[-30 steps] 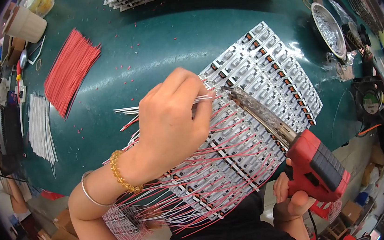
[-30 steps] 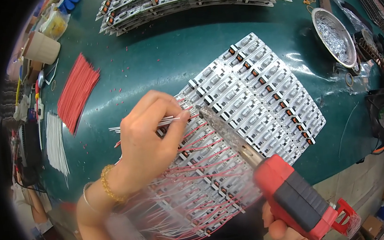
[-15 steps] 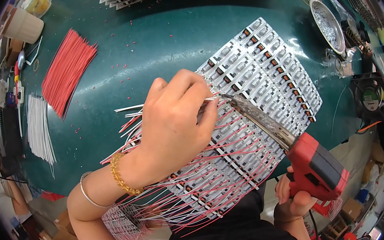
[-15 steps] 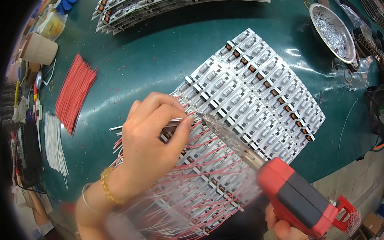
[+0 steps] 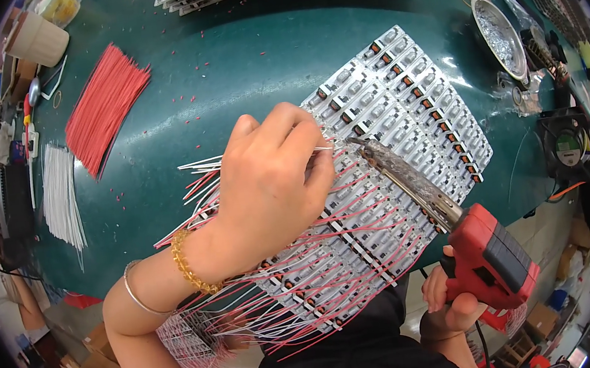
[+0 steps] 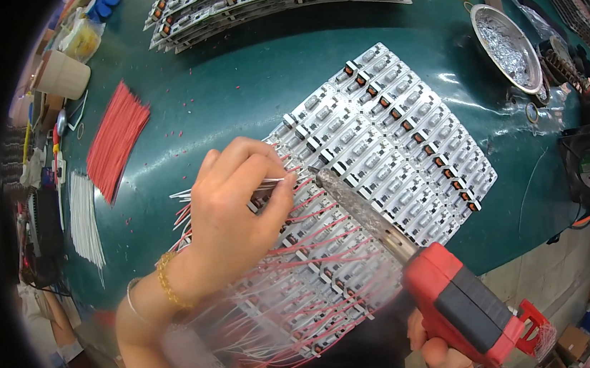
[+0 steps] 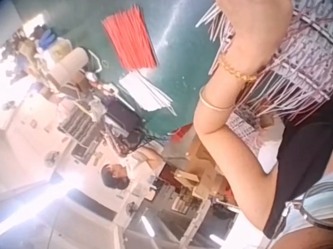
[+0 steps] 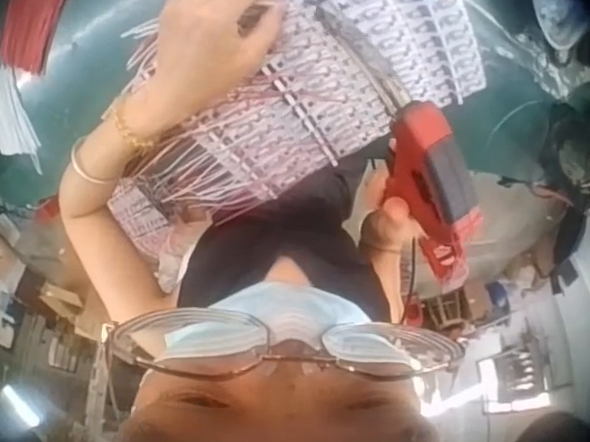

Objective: The person solders wires onto an electronic board using a soldering iron, repeatedly picking up red and white wires and attaching them to connection points across the board.

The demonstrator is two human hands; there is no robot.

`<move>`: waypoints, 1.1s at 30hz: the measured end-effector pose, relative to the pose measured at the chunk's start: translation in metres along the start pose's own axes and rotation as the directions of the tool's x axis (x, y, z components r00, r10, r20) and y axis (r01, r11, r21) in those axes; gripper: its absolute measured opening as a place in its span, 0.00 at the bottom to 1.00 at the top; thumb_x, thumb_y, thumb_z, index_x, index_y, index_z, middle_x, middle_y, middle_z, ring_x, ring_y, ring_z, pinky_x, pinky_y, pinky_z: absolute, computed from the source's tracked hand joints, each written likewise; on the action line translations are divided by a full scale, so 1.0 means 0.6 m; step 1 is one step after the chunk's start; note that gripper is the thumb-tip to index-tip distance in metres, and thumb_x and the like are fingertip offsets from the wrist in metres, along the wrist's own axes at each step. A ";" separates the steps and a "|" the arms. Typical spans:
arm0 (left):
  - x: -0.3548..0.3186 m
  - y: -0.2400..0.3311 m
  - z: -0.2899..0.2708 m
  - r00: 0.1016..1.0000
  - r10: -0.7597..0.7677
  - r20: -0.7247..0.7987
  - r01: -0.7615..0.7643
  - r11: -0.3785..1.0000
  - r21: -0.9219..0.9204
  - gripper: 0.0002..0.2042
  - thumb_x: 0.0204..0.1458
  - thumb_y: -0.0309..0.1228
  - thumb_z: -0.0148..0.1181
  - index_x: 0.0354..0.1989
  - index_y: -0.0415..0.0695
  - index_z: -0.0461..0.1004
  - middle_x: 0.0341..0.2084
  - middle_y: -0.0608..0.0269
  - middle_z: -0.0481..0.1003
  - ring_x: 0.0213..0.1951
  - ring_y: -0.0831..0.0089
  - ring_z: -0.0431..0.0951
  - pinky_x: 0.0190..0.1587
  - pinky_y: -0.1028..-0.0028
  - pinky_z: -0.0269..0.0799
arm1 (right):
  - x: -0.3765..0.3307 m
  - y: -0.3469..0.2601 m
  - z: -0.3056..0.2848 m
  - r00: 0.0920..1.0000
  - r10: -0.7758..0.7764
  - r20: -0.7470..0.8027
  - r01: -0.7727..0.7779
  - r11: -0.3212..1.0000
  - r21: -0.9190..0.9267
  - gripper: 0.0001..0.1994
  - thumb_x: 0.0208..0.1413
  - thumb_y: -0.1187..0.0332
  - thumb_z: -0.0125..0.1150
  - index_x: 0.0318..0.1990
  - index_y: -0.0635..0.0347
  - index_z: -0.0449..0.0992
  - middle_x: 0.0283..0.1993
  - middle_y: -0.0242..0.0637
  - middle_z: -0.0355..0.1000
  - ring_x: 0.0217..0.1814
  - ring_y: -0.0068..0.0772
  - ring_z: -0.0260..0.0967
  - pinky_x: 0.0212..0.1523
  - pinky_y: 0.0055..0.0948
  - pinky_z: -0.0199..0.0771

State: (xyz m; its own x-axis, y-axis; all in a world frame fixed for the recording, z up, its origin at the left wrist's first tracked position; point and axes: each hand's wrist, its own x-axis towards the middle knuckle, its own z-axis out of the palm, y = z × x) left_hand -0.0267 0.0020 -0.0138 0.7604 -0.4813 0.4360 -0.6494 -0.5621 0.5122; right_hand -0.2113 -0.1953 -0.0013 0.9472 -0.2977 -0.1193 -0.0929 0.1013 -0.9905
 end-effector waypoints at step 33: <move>-0.001 0.026 0.006 0.997 -0.042 0.058 0.042 0.999 -0.009 0.08 0.34 0.19 0.60 0.20 0.42 0.66 0.27 0.62 0.70 0.27 0.68 0.67 0.30 0.72 0.59 | -0.018 0.013 -0.033 0.991 0.022 0.130 -0.032 0.997 0.077 0.39 0.43 0.43 0.63 0.45 0.77 0.60 0.09 0.30 0.58 0.08 0.24 0.55 0.11 0.22 0.57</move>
State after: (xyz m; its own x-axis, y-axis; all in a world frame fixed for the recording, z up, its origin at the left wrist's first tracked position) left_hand -0.0374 -0.0086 -0.0086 0.7855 -0.4959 0.3704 -0.6166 -0.5757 0.5370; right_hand -0.2284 -0.2100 -0.0090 0.9767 -0.1697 -0.1312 -0.0995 0.1835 -0.9780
